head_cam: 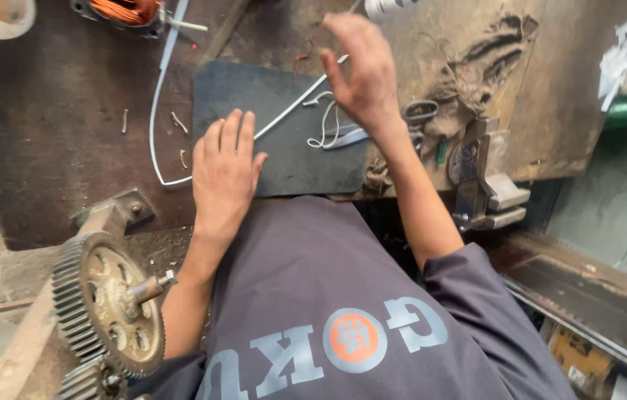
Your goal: The person works on a cylindrical electrical component, tying white string around its copper windings and adjusting the wires. They then use scissors to cut a piece of cardboard and place it near the component.
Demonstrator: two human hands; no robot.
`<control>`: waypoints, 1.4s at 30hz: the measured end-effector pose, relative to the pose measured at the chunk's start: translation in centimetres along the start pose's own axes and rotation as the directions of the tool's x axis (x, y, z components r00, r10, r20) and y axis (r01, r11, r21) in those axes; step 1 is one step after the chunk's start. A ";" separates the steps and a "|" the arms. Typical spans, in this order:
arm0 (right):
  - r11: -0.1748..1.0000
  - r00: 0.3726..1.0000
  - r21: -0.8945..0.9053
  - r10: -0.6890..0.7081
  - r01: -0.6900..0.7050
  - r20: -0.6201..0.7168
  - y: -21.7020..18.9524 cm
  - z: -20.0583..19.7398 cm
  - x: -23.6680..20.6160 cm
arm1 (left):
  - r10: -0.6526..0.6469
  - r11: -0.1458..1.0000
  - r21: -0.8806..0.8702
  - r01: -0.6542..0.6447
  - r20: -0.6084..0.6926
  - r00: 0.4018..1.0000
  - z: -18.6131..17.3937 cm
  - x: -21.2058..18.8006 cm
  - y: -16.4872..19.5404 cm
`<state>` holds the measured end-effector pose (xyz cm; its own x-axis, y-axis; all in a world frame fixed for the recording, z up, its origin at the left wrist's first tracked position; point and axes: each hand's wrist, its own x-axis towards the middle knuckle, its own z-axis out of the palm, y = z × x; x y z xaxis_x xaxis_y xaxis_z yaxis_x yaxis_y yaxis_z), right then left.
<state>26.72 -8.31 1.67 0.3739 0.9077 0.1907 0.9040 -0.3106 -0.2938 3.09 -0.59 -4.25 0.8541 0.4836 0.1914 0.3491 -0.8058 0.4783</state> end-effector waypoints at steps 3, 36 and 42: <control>0.996 0.997 -0.092 -0.011 0.018 0.076 -1.1 0.9 -6.1 | 0.015 0.996 0.086 -0.011 -0.044 0.999 0.8 1.7 -0.1; 0.744 0.839 0.444 -0.543 0.499 -0.032 -4.6 4.8 -2.0 | 0.347 0.835 -0.317 -0.450 -0.333 0.877 -18.0 -5.0 18.7; 0.825 0.964 0.520 -0.265 0.223 0.006 -5.9 2.2 -4.2 | 0.129 0.942 -0.288 -0.170 -0.155 0.979 -8.0 -3.0 9.6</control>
<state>19.39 -9.65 0.52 0.1200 0.9593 0.2558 0.7210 0.0929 -0.6867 0.83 -7.07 6.63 0.8219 0.4225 0.3820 0.0726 -0.7430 0.6654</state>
